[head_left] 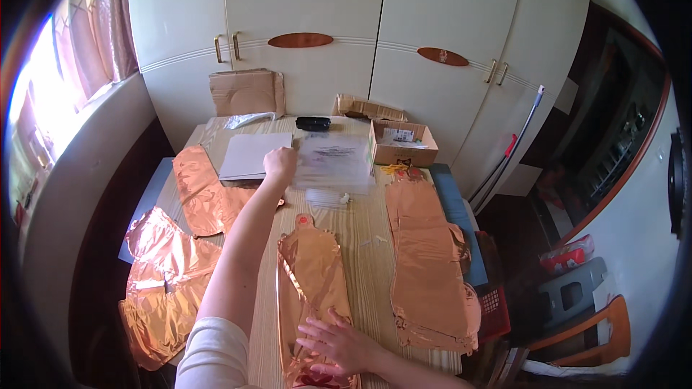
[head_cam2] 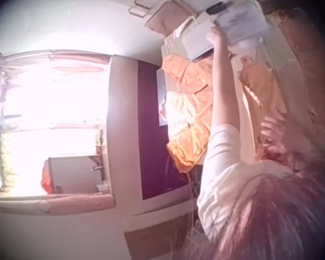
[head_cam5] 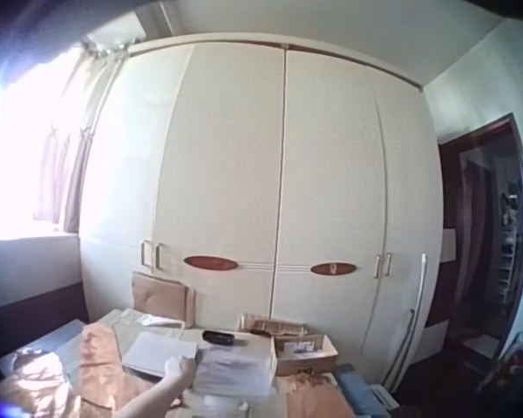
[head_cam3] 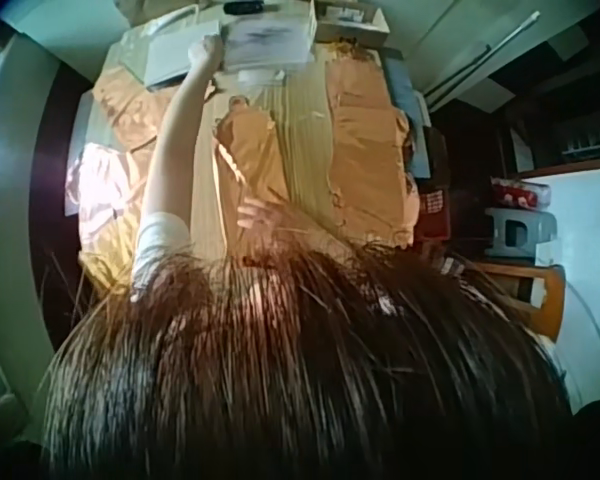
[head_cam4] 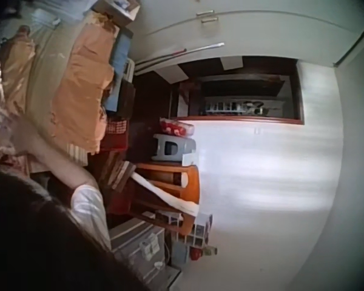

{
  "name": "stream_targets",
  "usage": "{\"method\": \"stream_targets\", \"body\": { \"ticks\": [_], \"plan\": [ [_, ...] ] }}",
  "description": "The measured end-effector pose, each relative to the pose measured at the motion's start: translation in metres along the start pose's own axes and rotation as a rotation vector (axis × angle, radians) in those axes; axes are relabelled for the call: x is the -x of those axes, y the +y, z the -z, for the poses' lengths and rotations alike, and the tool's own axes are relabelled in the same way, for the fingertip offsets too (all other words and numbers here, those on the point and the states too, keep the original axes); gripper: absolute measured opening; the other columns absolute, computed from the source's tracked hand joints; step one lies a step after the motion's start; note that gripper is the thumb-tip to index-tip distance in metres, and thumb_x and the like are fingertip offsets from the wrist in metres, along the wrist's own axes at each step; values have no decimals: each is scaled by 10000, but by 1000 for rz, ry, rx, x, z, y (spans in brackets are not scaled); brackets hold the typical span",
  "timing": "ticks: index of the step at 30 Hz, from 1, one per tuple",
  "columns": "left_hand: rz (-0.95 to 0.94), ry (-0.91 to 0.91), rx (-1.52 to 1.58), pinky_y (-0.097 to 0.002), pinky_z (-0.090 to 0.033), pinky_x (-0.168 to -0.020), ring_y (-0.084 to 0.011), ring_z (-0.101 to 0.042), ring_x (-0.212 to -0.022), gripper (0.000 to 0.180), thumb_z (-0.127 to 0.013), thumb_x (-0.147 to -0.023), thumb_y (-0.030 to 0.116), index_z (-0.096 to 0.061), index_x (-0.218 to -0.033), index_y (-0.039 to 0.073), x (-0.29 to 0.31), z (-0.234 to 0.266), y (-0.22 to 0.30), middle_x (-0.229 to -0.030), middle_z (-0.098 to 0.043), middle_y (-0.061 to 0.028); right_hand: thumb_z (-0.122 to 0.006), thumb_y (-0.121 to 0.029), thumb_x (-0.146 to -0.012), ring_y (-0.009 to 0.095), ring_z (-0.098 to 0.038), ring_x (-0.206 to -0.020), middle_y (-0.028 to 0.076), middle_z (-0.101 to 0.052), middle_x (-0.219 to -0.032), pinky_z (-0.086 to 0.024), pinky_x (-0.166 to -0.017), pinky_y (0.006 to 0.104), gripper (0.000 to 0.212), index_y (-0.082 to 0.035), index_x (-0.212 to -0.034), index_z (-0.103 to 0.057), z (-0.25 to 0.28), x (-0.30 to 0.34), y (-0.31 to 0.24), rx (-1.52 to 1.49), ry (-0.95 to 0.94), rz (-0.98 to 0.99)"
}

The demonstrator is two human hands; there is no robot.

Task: Packaging a foil balloon into a plastic sleeve and folding other foil balloons.

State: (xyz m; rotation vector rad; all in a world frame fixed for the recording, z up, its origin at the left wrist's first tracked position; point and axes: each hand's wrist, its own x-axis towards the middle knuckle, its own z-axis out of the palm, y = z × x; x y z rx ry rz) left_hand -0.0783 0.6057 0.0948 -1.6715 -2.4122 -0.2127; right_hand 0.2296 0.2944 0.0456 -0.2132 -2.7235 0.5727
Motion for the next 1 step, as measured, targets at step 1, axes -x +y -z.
{"method": "stream_targets", "body": {
  "ticks": [1],
  "plan": [
    [-57, 12, -66, -413, -567, -804, -297, -708, -944, 193, -691, -780, 248, -765, -923, 142, 1, 2, 2, -973, -737, -100, -627, -463, -870, 297, -354, -1380, 128, -418, -1445, -237, -1121, 599, 631, -103, -1364, -470, 0, 0, -2, 0, 0, -3]
  ]
}}
